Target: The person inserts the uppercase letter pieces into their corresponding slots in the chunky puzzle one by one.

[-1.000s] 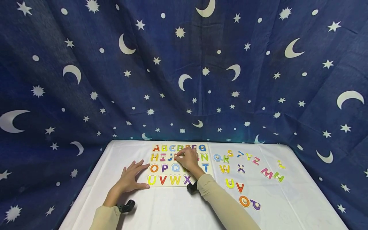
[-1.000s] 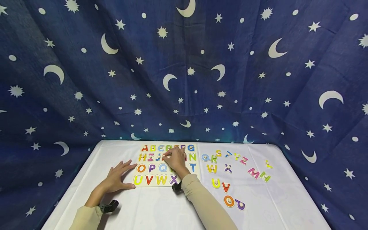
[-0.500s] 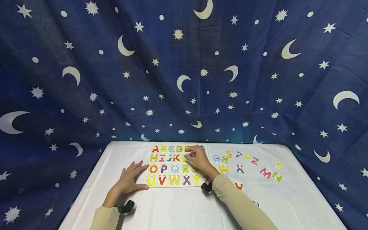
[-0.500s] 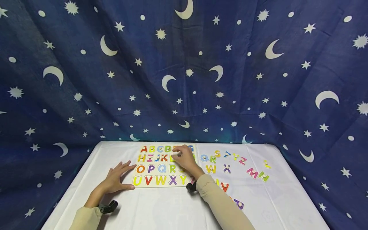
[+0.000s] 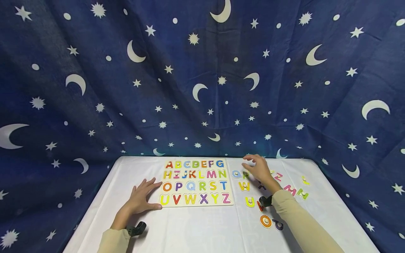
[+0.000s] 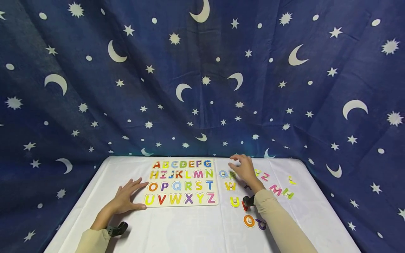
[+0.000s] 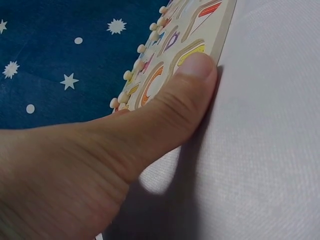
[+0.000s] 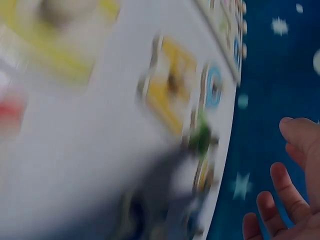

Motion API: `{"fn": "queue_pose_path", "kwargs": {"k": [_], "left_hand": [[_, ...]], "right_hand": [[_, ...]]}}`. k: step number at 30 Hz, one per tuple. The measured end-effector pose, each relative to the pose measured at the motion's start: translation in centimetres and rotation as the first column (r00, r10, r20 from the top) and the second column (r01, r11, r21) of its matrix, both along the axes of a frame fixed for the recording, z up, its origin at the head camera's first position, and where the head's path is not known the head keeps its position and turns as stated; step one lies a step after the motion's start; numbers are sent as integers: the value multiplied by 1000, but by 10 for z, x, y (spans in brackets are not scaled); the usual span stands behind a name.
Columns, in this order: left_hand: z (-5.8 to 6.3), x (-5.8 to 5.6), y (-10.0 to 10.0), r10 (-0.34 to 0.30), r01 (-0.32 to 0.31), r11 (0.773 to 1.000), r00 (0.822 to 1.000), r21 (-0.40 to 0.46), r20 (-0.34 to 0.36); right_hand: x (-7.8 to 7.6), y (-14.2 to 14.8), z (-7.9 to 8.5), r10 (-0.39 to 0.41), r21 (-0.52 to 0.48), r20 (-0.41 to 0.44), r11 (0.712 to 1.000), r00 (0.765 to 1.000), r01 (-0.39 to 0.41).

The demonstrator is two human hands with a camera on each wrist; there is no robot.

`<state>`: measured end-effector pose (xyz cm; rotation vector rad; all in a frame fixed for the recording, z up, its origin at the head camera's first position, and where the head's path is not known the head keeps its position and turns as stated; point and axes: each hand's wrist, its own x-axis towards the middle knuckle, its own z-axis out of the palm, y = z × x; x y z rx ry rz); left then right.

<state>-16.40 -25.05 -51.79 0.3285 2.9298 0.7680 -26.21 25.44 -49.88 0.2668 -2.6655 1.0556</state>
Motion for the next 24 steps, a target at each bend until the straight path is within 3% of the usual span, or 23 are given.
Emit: {"fn": "queue_pose_path", "kwargs": {"k": [5,11,19,24], "left_hand": [[0,1,-1,3,-3,1000,1000,-4,-9],[1,0,2,-2,2,1000,1000,-8,-3],[4,2,4,4,-4,1000,1000,-10,6],[4,1,2,3,-3,1000,1000,-15,5]], "right_hand": [[2,46,0,-43,20,-15,999,999,43],[16,97,0,-121,44,56,992,991,118],[40,156,-1,-229,52,133,973,964,224],[52,183,-7,-285,93,207,958,936,271]]}}
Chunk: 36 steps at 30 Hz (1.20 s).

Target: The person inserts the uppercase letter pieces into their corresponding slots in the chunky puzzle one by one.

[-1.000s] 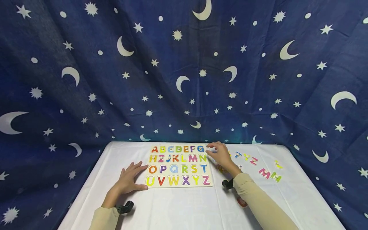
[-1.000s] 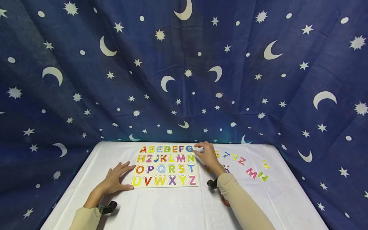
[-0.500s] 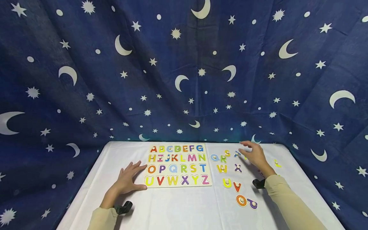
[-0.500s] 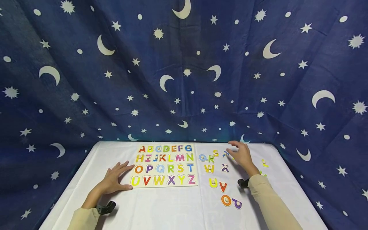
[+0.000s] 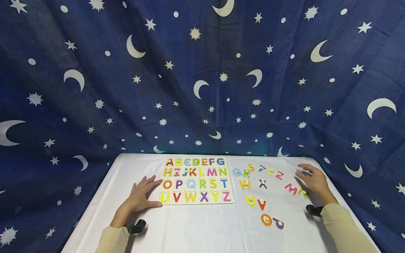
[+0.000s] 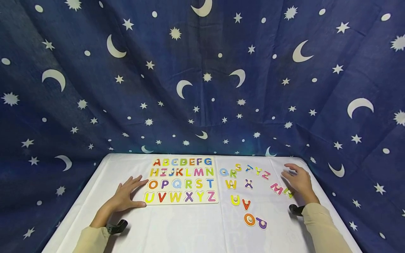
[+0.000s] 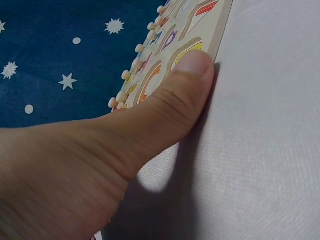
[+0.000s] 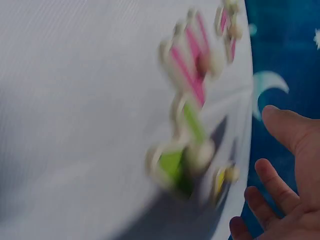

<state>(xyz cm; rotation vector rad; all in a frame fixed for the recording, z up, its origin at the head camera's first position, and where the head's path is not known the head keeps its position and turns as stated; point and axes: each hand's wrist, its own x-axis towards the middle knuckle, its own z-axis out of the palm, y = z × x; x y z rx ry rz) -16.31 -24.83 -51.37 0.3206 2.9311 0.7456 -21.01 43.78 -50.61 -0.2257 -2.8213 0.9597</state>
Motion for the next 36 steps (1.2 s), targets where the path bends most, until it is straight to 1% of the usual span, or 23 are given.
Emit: {"fn": "queue_pose_path", "kwargs": {"k": [3,7,13,18,24,31,36], "left_hand": [[0,-1,-1,-3,3,1000,1000,0,1],[0,-1,-1,-4,4,1000,1000,-1,3],[-2,-3,-1,-2,2,1000,1000,-16,-5],[-4,-3,-1,2,-2,1000,1000,-15,-6],[-4,-2,-1,-1,1,1000,1000,-4,-20],[-4,-2,-1,0,0,1000,1000,-3,-21],[-3,-1,-1,0,0,1000,1000,-5,-17]], "right_hand": [[5,12,-6,-32,21,40,999,999,31],[9,22,-13,-60,33,45,998,997,58],[11,28,-19,-81,39,72,996,994,78],[11,31,-23,-84,60,42,995,996,81],[12,33,-25,-85,80,5,993,996,84],[12,30,-25,-98,73,-28,992,995,100],[11,30,-26,-112,64,-32,991,993,114]]}}
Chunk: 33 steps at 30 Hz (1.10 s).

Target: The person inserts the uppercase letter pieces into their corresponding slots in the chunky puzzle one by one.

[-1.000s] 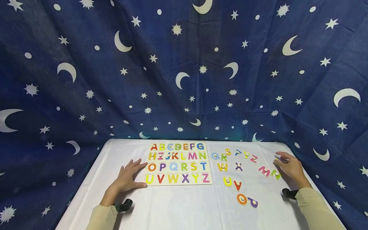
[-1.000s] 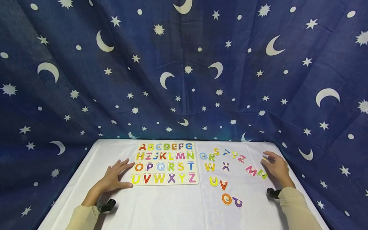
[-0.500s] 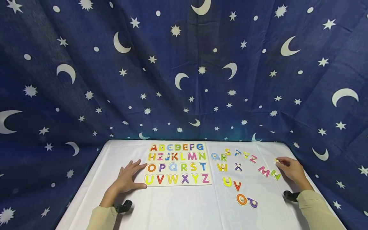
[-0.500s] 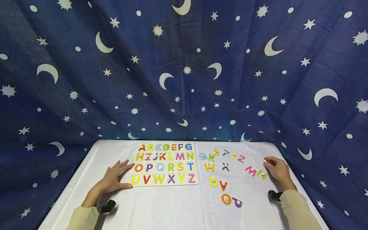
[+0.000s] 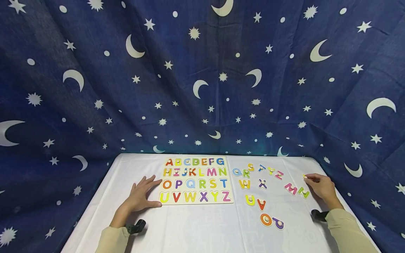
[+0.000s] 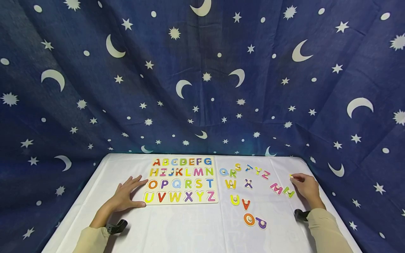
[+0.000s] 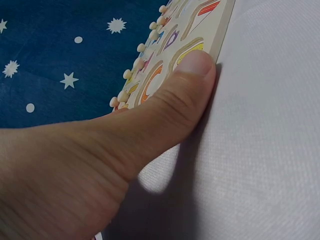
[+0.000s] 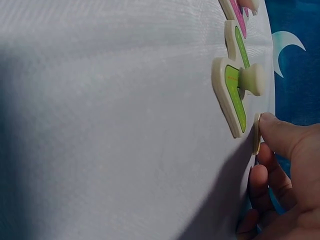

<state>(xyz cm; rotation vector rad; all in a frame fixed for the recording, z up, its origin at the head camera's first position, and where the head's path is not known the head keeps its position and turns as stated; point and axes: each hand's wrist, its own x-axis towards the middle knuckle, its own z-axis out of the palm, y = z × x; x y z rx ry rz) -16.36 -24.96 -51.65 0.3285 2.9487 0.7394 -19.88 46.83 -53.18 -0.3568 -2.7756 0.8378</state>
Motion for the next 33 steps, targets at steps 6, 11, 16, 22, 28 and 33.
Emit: {"fn": "queue_pose_path", "kwargs": {"k": [6,11,16,22,28,33], "left_hand": [[0,0,1,-9,9,1000,1000,3,0],[1,0,1,-7,7,1000,1000,7,6],[2,1,1,3,-3,1000,1000,-3,12],[2,0,1,-2,2,1000,1000,-4,2],[0,0,0,-9,9,1000,1000,-4,8],[0,0,0,-7,7,1000,1000,2,6]], "right_hand": [[3,0,-2,-37,-13,-20,999,999,37],[3,-5,2,-59,-16,-23,998,998,58],[-5,-19,12,-22,-12,-13,1000,1000,22],[-16,-47,29,88,-6,-67,996,994,-89],[-27,-86,44,134,-41,-97,990,986,-138],[-36,-117,50,194,-77,-128,976,973,-205]]}}
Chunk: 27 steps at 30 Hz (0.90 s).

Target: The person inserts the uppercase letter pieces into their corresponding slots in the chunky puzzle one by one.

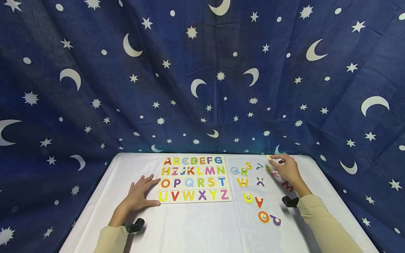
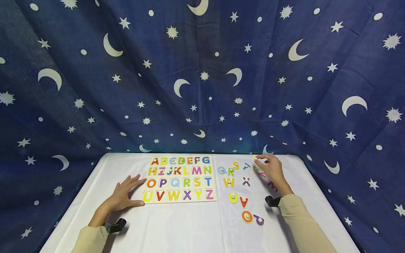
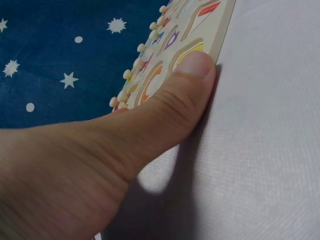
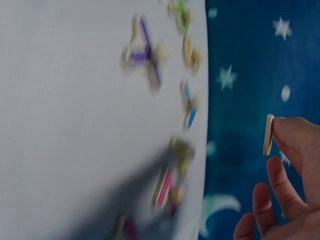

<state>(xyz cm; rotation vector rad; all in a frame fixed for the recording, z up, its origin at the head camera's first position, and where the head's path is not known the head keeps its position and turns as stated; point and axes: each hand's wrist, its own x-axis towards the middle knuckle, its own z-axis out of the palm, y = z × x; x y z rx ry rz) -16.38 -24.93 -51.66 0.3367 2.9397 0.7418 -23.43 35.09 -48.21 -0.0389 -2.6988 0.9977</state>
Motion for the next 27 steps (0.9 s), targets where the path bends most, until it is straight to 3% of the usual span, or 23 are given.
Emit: {"fn": "queue_pose_path", "kwargs": {"k": [8,17,27], "left_hand": [[1,1,0,-3,3,1000,1000,10,-4],[1,1,0,0,0,1000,1000,7,-4],[1,0,-1,-3,3,1000,1000,8,-8]], "right_hand": [[-7,-48,6,89,-113,-18,990,996,-90],[-17,-101,7,201,-218,7,956,980,-195],[-23,-165,-1,269,-244,16,935,963,-257]]}}
